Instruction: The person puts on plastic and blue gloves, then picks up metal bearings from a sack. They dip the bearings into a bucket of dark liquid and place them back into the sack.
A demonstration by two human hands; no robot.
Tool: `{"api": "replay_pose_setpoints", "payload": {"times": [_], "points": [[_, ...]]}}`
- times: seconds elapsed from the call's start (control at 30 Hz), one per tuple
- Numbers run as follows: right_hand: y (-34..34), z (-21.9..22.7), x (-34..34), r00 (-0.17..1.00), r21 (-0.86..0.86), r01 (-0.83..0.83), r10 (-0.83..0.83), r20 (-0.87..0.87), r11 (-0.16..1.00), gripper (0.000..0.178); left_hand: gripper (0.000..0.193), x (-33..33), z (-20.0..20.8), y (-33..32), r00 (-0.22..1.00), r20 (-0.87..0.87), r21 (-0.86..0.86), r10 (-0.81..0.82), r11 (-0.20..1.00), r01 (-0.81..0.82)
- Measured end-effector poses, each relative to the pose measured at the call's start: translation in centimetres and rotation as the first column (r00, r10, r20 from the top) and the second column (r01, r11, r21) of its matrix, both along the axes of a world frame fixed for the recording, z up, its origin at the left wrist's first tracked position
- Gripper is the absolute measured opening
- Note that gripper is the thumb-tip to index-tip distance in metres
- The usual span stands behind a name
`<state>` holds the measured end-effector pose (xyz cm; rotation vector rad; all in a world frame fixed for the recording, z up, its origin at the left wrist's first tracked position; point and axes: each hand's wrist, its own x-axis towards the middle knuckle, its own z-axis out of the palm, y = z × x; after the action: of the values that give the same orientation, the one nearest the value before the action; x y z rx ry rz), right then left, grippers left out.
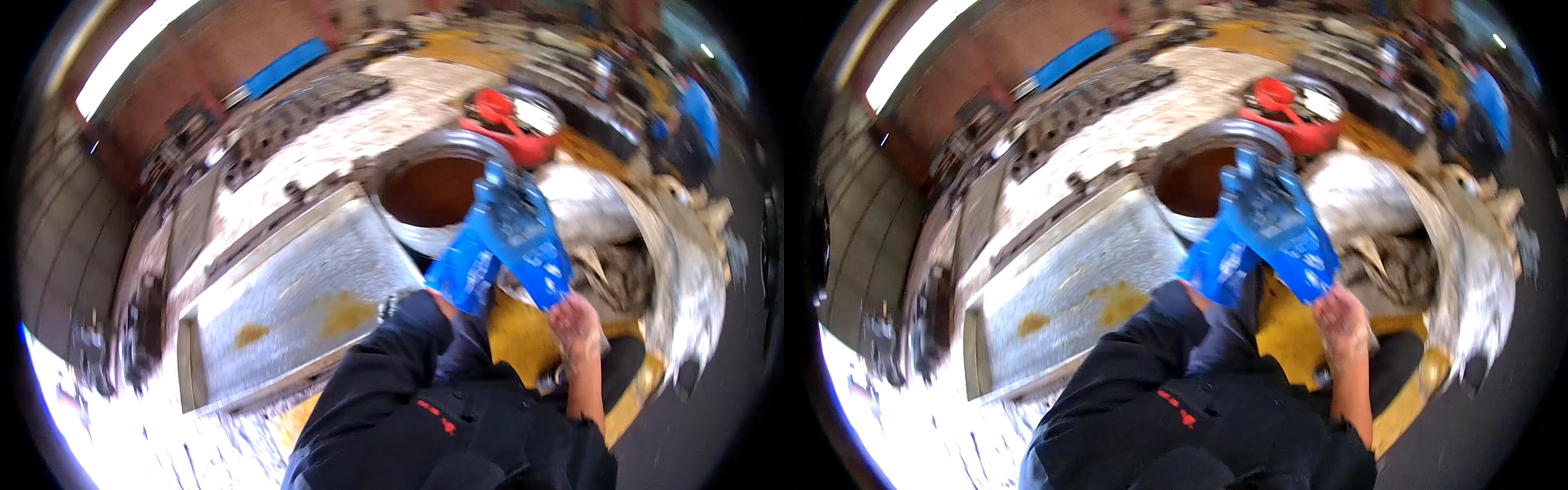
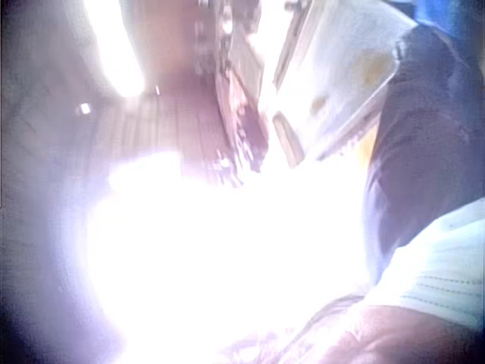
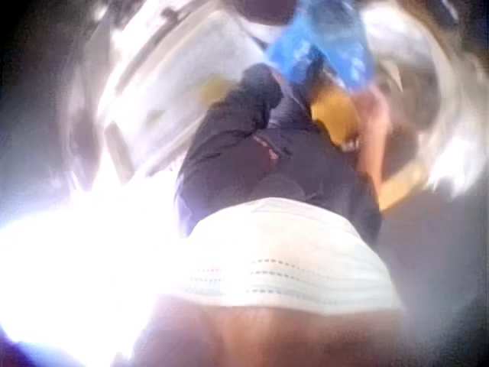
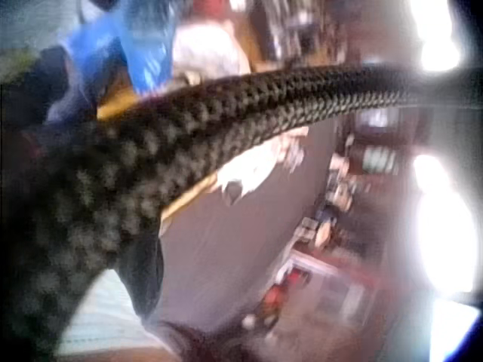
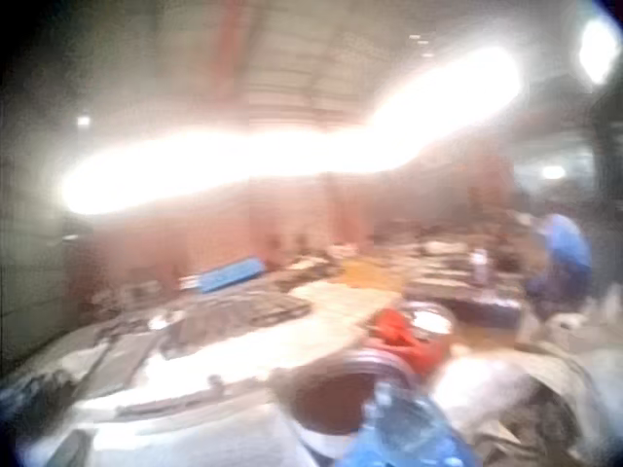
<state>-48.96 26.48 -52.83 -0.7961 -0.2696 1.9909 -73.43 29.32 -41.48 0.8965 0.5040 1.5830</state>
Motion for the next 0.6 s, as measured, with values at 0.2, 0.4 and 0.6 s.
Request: {"api": "replay_pose_setpoints", "payload": {"times": [0.2,0.4,0.6], "points": [[0.9,0.0,0.0,0.998,0.314,-0.068,0.07,0.004,0.947,0.051,0.041,2.2,-0.8,-0.7,0.907,0.392,0.225,0.153,0.94,-0.256],[1.2,-2.3,0.5,0.997,0.253,0.05,-0.033,-0.069,0.966,0.042,0.047,8.0,-1.2,4.1,0.486,0.874,0.364,-0.024,0.695,-0.62],[1.8,-5.8,2.8,0.98,0.282,-0.109,0.055,0.191,0.953,0.039,0.05,7.9,-3.7,5.3,0.386,0.9,0.371,-0.202,0.821,-0.434]]}}
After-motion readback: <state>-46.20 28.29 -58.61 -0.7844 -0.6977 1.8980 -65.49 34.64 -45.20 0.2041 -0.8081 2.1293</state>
